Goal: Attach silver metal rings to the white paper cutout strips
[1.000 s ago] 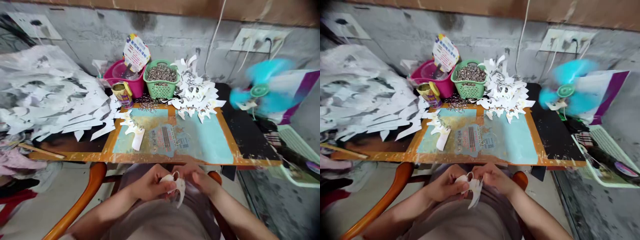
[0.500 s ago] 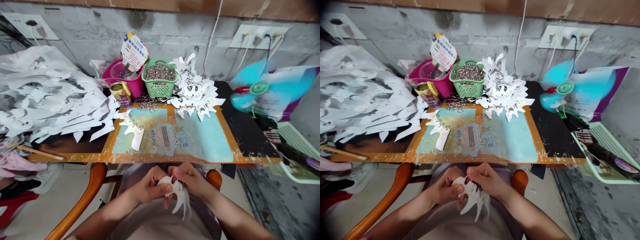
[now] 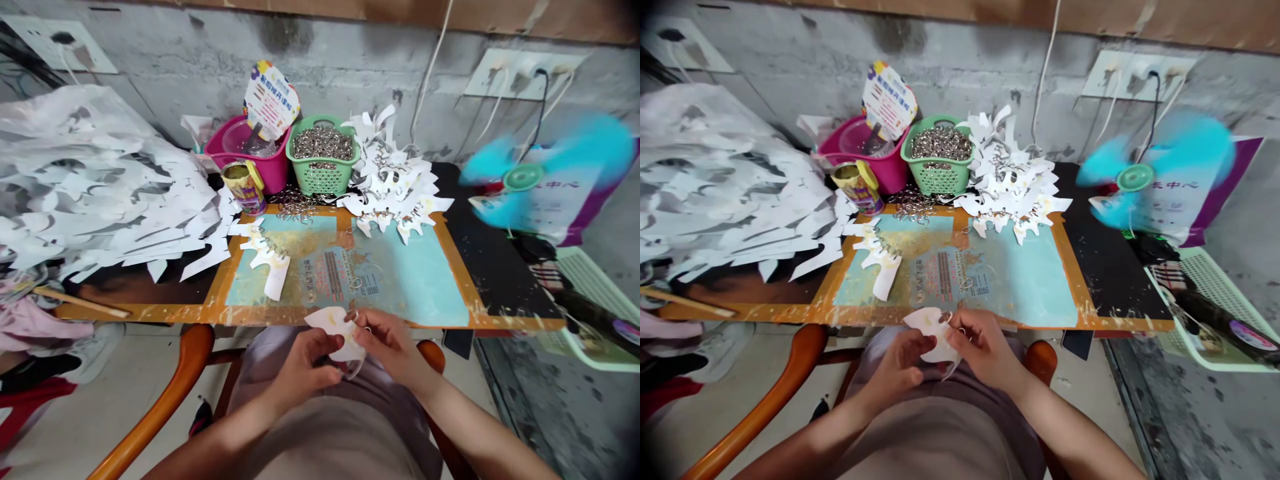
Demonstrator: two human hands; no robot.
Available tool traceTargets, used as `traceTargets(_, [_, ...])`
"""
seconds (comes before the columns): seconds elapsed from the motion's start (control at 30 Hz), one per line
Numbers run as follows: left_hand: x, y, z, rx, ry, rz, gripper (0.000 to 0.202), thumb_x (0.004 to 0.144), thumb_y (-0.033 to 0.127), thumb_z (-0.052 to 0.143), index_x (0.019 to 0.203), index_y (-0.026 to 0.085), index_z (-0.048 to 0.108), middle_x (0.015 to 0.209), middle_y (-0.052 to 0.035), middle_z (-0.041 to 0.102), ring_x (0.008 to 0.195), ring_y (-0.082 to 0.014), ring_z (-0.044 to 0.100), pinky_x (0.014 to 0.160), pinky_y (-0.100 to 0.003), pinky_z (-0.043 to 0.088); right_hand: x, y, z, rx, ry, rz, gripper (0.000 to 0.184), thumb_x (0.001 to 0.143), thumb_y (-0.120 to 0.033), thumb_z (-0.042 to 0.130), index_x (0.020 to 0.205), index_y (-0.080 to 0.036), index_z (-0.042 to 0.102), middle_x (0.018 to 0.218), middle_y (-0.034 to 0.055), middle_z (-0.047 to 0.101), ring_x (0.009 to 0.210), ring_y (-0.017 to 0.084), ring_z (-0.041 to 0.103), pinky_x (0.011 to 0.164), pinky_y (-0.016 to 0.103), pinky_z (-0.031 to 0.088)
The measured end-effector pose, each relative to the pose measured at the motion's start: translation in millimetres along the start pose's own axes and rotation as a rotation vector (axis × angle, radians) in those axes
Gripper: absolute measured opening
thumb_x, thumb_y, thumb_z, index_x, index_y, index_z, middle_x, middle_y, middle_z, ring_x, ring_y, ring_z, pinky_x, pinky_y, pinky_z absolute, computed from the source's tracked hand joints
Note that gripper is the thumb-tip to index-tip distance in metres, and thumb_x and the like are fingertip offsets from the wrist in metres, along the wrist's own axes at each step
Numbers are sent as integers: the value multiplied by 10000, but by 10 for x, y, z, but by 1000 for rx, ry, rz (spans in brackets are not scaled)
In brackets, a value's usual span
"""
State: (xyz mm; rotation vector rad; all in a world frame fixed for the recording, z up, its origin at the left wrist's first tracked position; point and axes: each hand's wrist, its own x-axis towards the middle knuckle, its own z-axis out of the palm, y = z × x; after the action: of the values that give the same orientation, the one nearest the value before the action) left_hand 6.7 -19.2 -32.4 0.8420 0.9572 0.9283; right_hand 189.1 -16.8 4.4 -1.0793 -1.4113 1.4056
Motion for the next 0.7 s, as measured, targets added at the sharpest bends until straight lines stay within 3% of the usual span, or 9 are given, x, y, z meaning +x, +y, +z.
traceTargets(0.07, [-26, 17, 91, 73, 68, -1, 556, 490, 602, 880, 722, 172, 616, 696, -8, 625, 646, -171, 610, 557, -272, 528, 9, 1, 19, -84, 24, -20, 311, 944, -442, 569, 756, -194, 567, 758, 7, 550, 723, 141, 498, 641, 248, 388])
traceTargets(0.13, [-21, 74, 159, 151, 30, 15, 467, 675, 578, 787, 656, 160, 581, 618, 11, 561, 558, -129, 556, 521, -240, 494, 32, -41, -20, -126, -10, -23, 306, 949, -457, 556, 810, -193, 625, 799, 25, 595, 775, 158, 544, 674, 256, 419])
traceTargets(0.2, [-2, 144, 195, 197, -15, 56, 449, 785, 553, 701, 634, 155, 559, 583, 19, 525, 526, -108, 517, 502, -216, 459, 60, -114, -107, -80, -75, -2, 324, 951, -495, 540, 1033, -202, 651, 871, 39, 631, 818, 171, 577, 725, 273, 450])
traceTargets(0.27, [12, 193, 207, 206, 0, 102, 460, 812, 549, 673, 619, 159, 526, 561, 30, 497, 516, -91, 482, 484, -192, 420, 87, -186, -202, -37, -122, 34, 420, 957, -519, 519, 1240, -214, 572, 932, 46, 652, 854, 179, 597, 769, 289, 463])
traceTargets(0.3, [15, 202, 208, 203, 25, 112, 478, 807, 558, 674, 604, 162, 500, 546, 39, 474, 503, -81, 455, 470, -182, 398, 99, -210, -239, -69, -140, 48, 409, 959, -515, 518, 1227, -212, 577, 932, 45, 654, 864, 180, 598, 777, 289, 460])
traceTargets(0.37, [18, 192, 207, 176, 71, 115, 520, 771, 591, 696, 580, 169, 460, 531, 52, 446, 484, -69, 421, 455, -175, 381, 121, -225, -275, -217, -172, 52, 308, 957, -481, 539, 994, -194, 645, 876, 35, 638, 847, 172, 580, 758, 272, 440])
traceTargets(0.47, [32, 155, 201, 47, 104, 109, 545, 642, 659, 768, 647, 178, 512, 604, 37, 548, 486, -81, 477, 484, -212, 453, 136, -190, -265, -353, -205, 15, 333, 949, -439, 567, 748, -175, 596, 793, 15, 583, 769, 145, 530, 701, 253, 401])
traceTargets(0.53, [53, 163, 198, -3, 69, 75, 544, 609, 661, 792, 683, 178, 552, 621, 25, 582, 460, -88, 497, 468, -230, 467, 136, -165, -253, -348, -219, 4, 319, 954, -424, 560, 756, -176, 583, 798, 12, 571, 747, 137, 514, 686, 254, 388])
traceTargets(0.7, [78, 318, 220, 63, -32, -32, 468, 747, 557, 752, 634, 126, 609, 518, 24, 523, 400, -51, 423, 382, -166, 360, 124, -145, -249, -196, -306, -30, 365, 943, -492, 554, 763, -175, 581, 778, 13, 553, 735, 141, 486, 695, 268, 402])
